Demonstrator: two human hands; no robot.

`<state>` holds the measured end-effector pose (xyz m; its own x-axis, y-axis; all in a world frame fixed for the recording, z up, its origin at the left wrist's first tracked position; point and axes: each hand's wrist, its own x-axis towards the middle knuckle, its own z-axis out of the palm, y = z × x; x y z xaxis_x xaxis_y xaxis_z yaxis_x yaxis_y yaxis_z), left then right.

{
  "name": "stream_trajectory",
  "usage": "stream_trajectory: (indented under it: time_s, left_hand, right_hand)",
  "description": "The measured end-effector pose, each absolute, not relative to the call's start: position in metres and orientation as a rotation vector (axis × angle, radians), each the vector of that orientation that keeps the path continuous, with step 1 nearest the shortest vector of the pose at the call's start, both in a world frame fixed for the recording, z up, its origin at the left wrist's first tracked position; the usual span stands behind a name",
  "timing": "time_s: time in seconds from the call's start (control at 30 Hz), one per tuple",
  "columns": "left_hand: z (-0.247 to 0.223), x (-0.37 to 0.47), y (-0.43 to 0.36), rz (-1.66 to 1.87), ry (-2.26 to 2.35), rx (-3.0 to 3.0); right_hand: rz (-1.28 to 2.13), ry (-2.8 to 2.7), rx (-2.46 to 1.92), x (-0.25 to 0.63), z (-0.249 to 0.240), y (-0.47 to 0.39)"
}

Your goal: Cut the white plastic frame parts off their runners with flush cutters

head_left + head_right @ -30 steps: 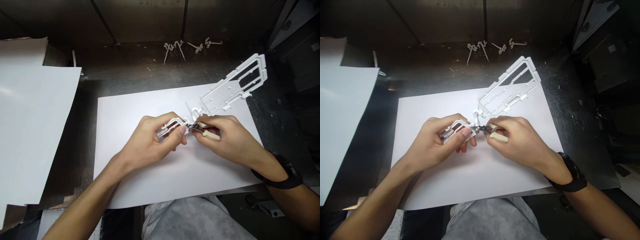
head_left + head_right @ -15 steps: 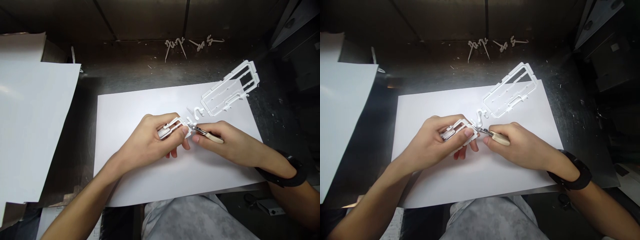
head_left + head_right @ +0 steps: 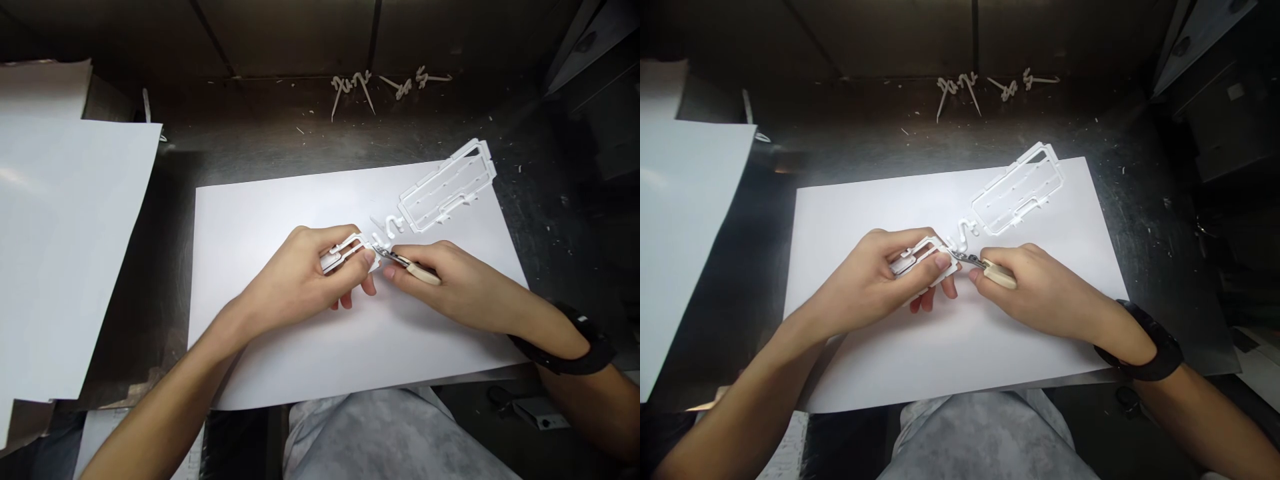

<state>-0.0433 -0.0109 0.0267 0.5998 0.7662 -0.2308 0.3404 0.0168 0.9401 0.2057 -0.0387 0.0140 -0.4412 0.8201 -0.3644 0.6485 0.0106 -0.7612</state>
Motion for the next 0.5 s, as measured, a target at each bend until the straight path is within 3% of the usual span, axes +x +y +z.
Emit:
stream_trajectory:
  time_s: [0.5]
  left_hand:
    - [0.0256,-0.0461,-0.0080,0.377,0.951,1.496]
  right_hand:
    - [1.415,-2.071,-1.615,0.2017,0.0114,-0.0436]
